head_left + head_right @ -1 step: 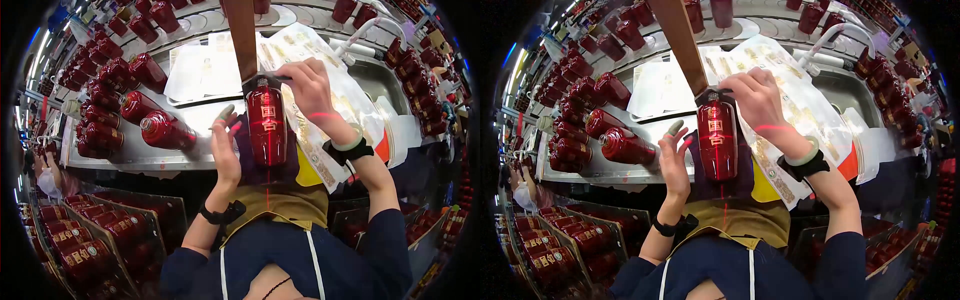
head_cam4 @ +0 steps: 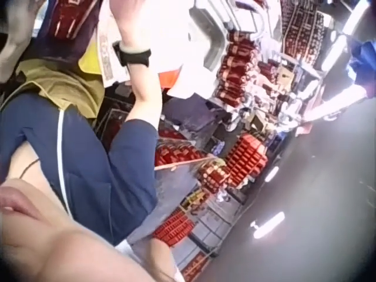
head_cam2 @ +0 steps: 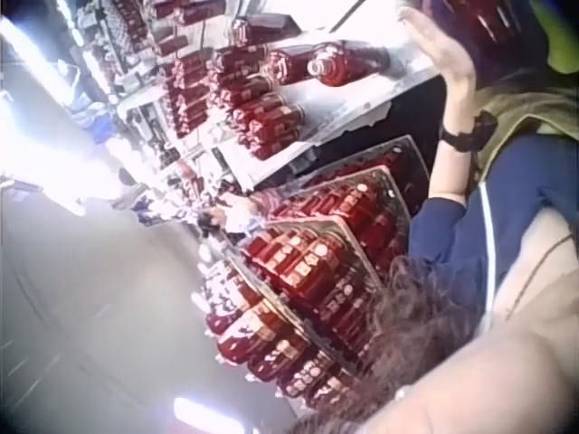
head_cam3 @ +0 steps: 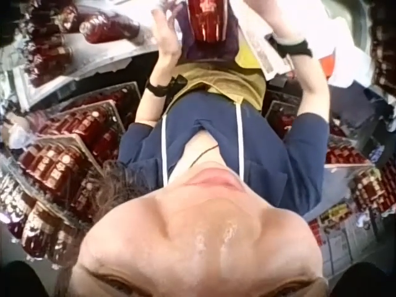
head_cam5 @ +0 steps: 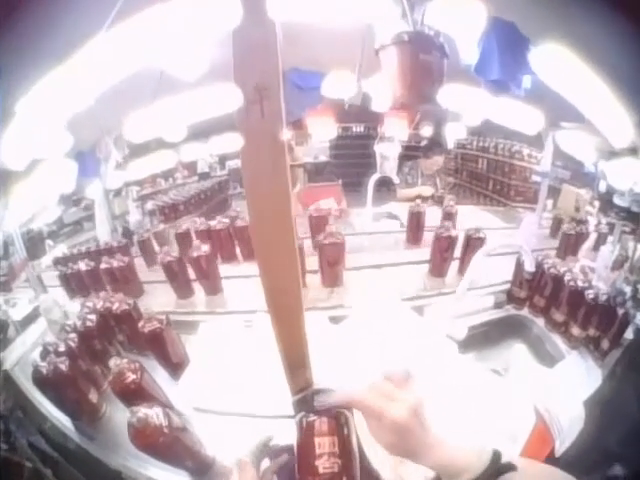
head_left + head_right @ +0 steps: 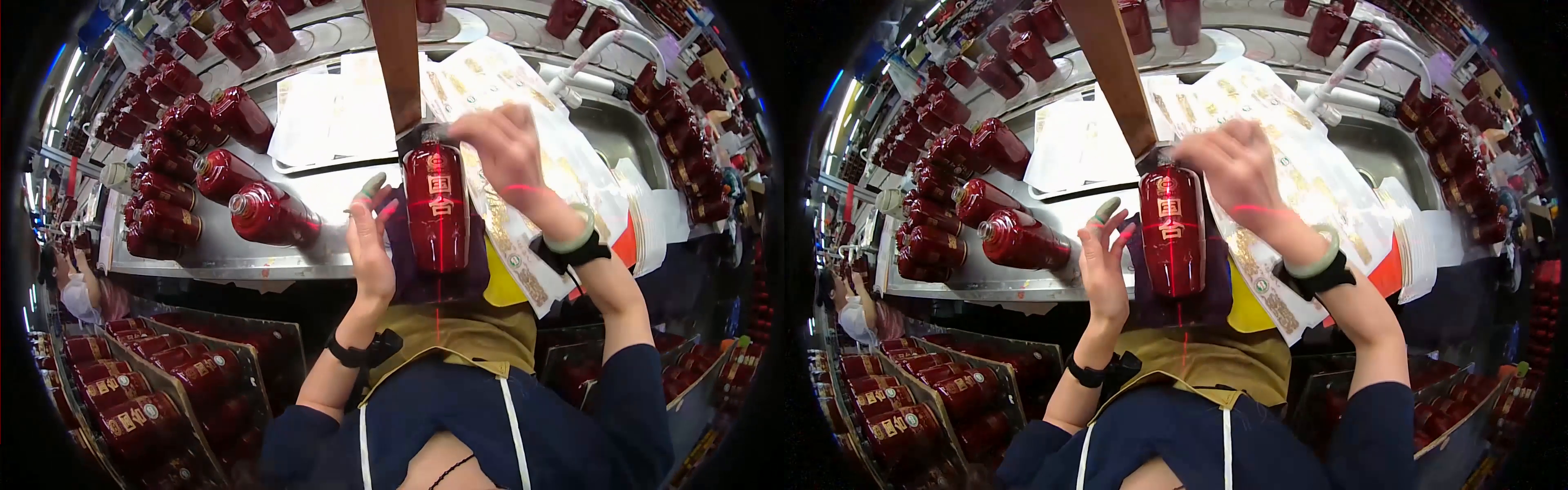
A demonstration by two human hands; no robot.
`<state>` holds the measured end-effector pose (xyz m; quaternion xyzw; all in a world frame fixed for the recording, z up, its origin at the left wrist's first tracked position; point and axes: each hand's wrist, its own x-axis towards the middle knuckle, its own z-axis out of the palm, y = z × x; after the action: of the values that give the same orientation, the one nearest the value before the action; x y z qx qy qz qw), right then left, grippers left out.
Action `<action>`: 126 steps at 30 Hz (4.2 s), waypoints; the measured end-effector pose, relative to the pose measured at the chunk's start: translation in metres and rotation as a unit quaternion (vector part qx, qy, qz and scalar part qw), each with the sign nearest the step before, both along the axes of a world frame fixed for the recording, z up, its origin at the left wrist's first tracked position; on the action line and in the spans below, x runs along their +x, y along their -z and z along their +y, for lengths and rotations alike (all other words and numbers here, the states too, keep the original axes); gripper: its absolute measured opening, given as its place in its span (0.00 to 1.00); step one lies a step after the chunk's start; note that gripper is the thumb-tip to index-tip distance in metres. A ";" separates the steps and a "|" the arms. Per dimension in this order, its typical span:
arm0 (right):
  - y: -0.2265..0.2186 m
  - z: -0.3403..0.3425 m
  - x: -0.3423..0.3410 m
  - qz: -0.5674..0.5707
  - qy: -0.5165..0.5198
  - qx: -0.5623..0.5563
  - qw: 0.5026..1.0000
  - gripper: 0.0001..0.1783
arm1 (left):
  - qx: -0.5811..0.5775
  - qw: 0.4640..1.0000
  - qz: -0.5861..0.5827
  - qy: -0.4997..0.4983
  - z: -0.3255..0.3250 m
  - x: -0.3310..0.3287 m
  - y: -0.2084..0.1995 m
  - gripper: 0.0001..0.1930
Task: Applying labels and decorative gold bands to red glass bottles on a production line.
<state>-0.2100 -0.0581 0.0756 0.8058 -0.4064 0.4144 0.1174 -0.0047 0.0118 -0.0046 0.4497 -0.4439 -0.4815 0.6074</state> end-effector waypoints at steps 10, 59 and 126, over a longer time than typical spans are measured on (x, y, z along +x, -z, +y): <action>0.064 0.041 0.006 -0.390 0.024 0.257 0.884 0.15 | 0.082 0.988 0.095 0.087 -0.023 -0.020 0.000 0.37; 0.011 0.045 0.010 0.010 -0.196 -0.005 0.981 0.10 | -0.240 0.900 -0.361 -0.048 0.035 0.014 0.001 0.44; 0.035 -0.078 -0.294 -0.084 0.306 0.335 0.887 0.19 | -0.141 0.960 -0.234 -0.054 -0.011 0.022 -0.037 0.24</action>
<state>-0.5036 -0.1364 0.0403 0.5951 -0.7556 0.2638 -0.0730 0.0175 0.0006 0.0322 0.4831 -0.6122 -0.2617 0.5687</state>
